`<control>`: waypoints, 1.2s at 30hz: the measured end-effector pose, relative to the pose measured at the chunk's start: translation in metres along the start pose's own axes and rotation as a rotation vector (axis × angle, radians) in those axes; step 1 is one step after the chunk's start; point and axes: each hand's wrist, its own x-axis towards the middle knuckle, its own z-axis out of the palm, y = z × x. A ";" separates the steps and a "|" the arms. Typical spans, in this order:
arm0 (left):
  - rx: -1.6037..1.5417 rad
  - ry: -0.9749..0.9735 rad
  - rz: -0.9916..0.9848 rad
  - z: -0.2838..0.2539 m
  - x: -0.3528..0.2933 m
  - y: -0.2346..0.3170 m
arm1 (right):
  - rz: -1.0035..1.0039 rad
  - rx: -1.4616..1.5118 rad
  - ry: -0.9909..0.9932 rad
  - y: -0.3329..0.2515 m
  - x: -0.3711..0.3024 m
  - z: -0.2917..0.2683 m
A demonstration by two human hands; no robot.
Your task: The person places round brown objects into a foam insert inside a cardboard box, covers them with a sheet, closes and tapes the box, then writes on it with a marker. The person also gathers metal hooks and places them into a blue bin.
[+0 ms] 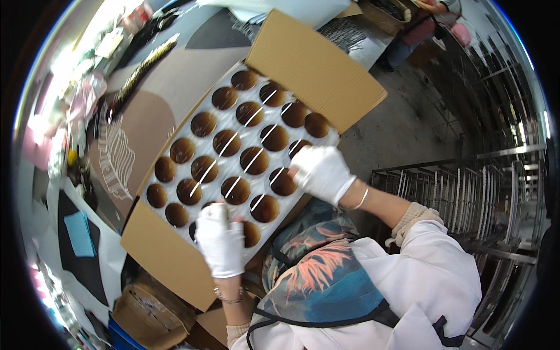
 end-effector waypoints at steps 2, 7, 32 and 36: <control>-0.037 -0.060 0.118 0.019 0.017 0.044 | 0.187 -0.205 0.071 0.046 -0.004 -0.010; -0.034 -0.209 0.211 0.064 0.076 0.117 | 0.350 -0.297 -0.032 0.100 -0.020 -0.001; 0.050 0.442 -0.146 0.061 0.078 0.045 | -0.130 -0.087 0.331 0.242 0.222 -0.079; 0.188 0.626 -0.551 0.030 0.036 -0.013 | -0.057 -0.165 0.320 0.299 0.326 -0.004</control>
